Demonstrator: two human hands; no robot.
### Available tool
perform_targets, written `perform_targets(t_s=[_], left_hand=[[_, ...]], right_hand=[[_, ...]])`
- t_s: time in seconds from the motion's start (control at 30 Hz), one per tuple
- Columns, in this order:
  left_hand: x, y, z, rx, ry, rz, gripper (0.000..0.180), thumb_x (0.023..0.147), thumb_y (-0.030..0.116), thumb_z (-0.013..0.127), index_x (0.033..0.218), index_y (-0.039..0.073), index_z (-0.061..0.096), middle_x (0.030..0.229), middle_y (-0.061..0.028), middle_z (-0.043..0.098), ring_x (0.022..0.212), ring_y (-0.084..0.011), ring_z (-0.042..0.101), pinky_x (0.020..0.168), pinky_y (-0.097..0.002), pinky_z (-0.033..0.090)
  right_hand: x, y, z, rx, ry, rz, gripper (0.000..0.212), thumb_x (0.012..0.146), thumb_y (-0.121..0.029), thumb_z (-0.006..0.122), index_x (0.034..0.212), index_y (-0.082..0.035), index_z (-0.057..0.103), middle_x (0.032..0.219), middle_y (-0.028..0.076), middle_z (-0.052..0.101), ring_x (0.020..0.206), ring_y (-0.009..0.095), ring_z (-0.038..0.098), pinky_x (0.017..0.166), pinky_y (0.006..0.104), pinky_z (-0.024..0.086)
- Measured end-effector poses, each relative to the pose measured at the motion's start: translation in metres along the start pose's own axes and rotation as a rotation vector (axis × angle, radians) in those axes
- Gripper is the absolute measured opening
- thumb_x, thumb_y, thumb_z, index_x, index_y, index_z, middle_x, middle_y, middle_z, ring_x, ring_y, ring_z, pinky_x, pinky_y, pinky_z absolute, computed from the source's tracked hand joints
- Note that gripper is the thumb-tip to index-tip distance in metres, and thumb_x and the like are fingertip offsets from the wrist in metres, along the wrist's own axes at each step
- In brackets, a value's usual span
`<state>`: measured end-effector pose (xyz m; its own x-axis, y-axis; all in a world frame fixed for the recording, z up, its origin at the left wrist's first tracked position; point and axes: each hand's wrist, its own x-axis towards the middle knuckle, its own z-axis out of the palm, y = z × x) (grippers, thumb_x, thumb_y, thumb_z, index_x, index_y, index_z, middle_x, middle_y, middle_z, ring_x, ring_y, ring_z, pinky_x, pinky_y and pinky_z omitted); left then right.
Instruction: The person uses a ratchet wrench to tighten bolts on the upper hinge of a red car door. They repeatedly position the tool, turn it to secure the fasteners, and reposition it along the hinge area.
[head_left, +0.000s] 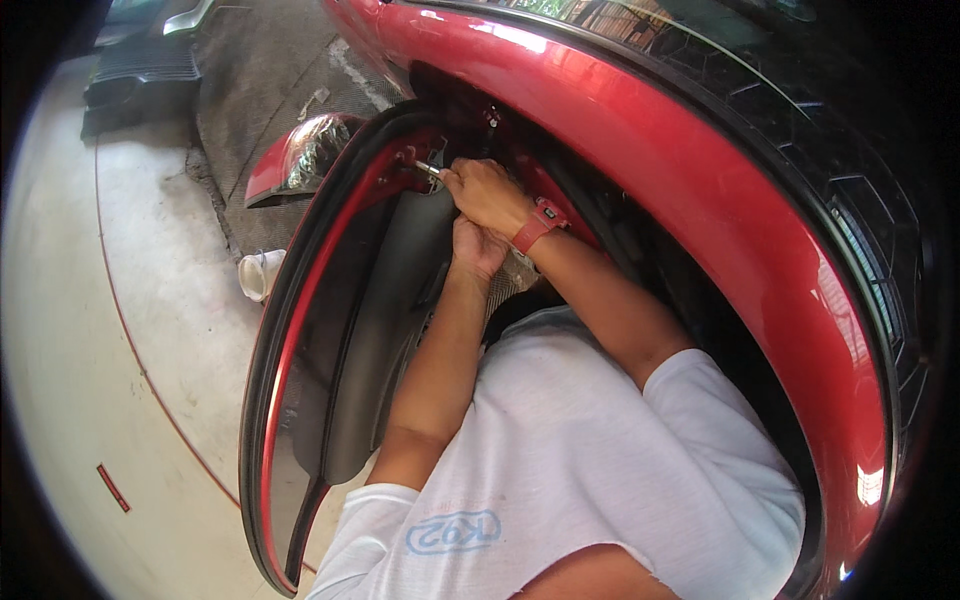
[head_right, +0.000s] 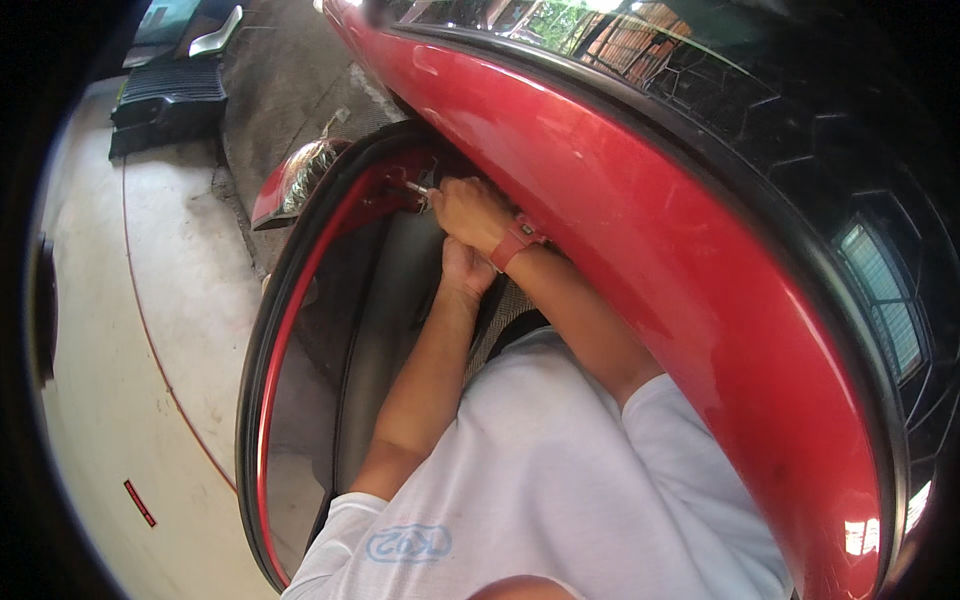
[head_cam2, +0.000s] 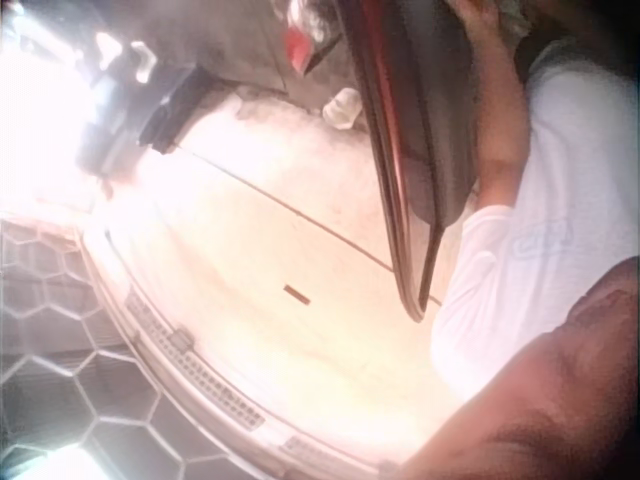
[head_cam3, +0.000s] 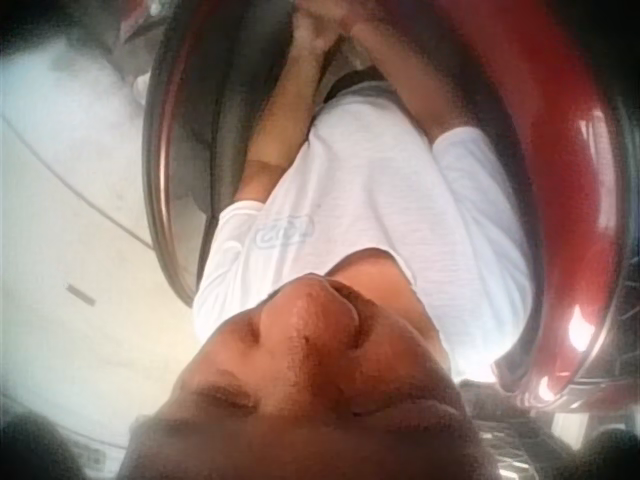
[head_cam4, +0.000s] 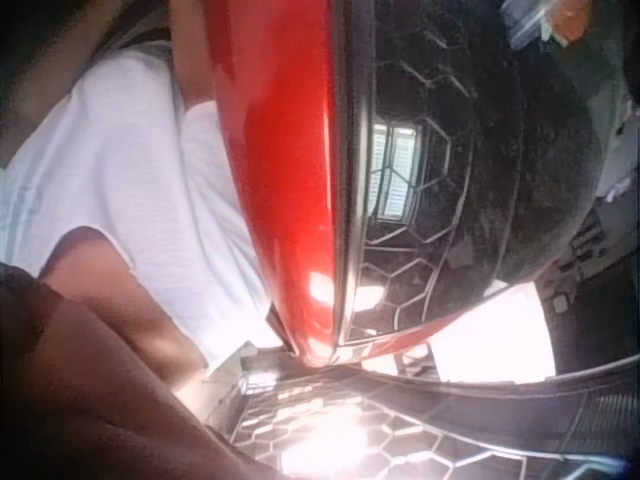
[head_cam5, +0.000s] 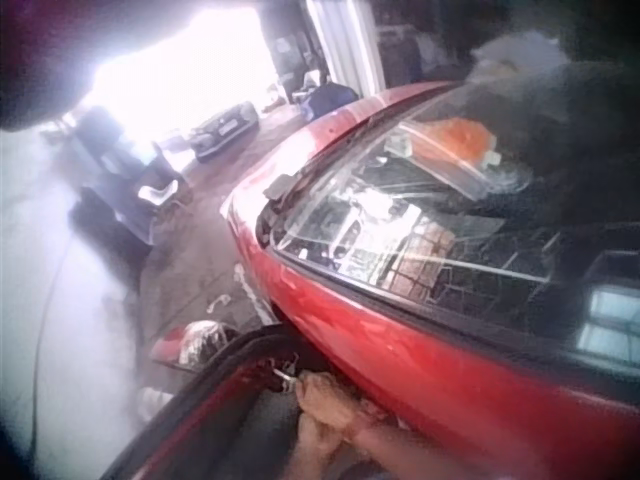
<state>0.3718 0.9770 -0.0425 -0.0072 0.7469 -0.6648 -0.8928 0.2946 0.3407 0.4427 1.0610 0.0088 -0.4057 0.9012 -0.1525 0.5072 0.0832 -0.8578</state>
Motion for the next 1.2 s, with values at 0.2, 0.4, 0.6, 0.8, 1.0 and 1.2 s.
perform_targets(t_s=[0.2,0.4,0.6,0.8,1.0,1.2], left_hand=[[0.012,0.004,-0.006,0.026,-0.047,-0.062,0.044,0.115,0.035,0.040,0.144,0.005,0.057,0.141,-0.0126,0.067,0.127,-0.0293,0.067,0.112,-0.0461,0.053],[0.007,0.008,0.008,0.036,-0.069,-0.102,0.045,0.115,0.037,0.041,0.145,0.007,0.056,0.142,-0.0112,0.066,0.129,-0.0272,0.066,0.112,-0.0454,0.053],[0.014,0.013,0.002,0.060,-0.130,-0.111,0.048,0.115,0.042,0.043,0.145,0.008,0.055,0.144,-0.0102,0.065,0.130,-0.0270,0.065,0.112,-0.0454,0.053],[0.013,0.015,-0.001,0.031,-0.141,-0.129,0.047,0.115,0.043,0.044,0.145,0.009,0.055,0.142,-0.0100,0.065,0.128,-0.0261,0.066,0.110,-0.0446,0.055],[0.010,0.019,0.008,0.068,-0.172,-0.127,0.048,0.114,0.044,0.044,0.145,0.009,0.055,0.142,-0.0090,0.065,0.129,-0.0262,0.065,0.110,-0.0453,0.054],[0.013,0.016,0.004,0.045,-0.184,-0.145,0.050,0.113,0.047,0.046,0.145,0.009,0.056,0.143,-0.0081,0.064,0.132,-0.0256,0.063,0.113,-0.0458,0.052]], right_hand=[[0.004,-0.007,-0.015,0.043,0.049,-0.097,0.032,0.095,-0.030,0.073,0.094,0.003,0.074,0.094,0.029,0.074,0.093,0.047,0.073,0.086,0.0542,0.055],[0.012,0.000,-0.012,0.052,-0.030,0.022,0.033,0.091,-0.031,0.079,0.091,0.001,0.073,0.098,0.027,0.074,0.096,0.045,0.073,0.087,0.0529,0.055],[0.003,-0.009,-0.009,0.053,0.066,-0.027,0.034,0.090,-0.030,0.081,0.098,0.002,0.071,0.096,0.024,0.073,0.097,0.044,0.072,0.085,0.0502,0.054],[0.006,0.002,-0.003,0.104,0.005,-0.001,0.034,0.090,-0.028,0.082,0.101,0.001,0.068,0.099,0.025,0.072,0.099,0.044,0.070,0.086,0.0493,0.053],[0.002,-0.009,-0.012,0.111,-0.008,0.011,0.032,0.090,-0.026,0.080,0.100,0.003,0.069,0.099,0.027,0.070,0.100,0.044,0.070,0.086,0.0523,0.052],[0.002,-0.005,-0.011,0.092,0.051,-0.038,0.030,0.089,-0.027,0.082,0.098,-0.001,0.070,0.099,0.023,0.072,0.099,0.043,0.070,0.084,0.0509,0.053]])
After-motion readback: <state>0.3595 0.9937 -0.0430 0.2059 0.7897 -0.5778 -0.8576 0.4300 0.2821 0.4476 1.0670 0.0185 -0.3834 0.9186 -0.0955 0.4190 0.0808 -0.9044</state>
